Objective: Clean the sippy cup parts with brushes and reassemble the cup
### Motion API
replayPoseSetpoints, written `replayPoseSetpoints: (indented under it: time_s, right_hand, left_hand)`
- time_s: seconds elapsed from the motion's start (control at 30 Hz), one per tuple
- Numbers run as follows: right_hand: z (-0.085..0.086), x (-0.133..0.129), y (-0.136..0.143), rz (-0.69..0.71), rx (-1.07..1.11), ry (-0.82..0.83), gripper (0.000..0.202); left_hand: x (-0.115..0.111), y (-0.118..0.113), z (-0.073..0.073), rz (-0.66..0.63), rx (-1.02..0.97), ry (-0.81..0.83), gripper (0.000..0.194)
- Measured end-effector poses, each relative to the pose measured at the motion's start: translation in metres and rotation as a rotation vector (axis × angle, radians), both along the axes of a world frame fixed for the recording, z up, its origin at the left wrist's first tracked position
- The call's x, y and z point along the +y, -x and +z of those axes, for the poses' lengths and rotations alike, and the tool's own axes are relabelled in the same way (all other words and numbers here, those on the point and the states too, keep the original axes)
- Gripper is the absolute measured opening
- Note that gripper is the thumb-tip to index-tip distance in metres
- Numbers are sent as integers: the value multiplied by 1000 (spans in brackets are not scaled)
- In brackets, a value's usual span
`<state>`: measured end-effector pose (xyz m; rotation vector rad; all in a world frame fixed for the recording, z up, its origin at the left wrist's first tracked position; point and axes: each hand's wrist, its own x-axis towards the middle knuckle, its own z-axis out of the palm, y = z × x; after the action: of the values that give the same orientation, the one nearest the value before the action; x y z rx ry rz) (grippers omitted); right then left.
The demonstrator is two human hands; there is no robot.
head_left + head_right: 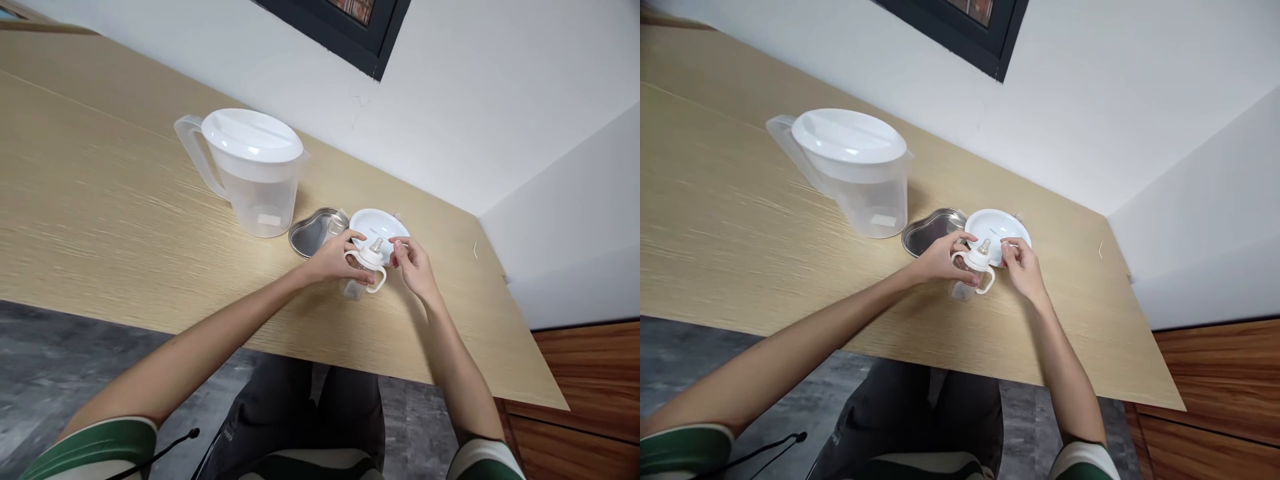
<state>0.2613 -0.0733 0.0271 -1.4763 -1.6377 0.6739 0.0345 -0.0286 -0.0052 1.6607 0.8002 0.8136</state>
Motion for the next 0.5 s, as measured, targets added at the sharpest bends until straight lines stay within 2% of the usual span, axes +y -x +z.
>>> replayPoseSetpoints:
  time_s: [0.13,0.23,0.4,0.5]
  right_hand:
    - [-19,11,-4,-126,130,-22,56]
    - [-23,14,-6,-187,157,-39,51]
    - [-9,18,-8,-323,28,-193,44]
    - [3,29,-4,-300,-49,-218,41]
  left_hand:
    - [-3,-3,0,16,-83,94,96]
    - [-4,-4,-2,67,-80,78,89]
    - [-2,-2,-3,123,-102,28,81]
    - [0,-1,-5,117,-126,30,81]
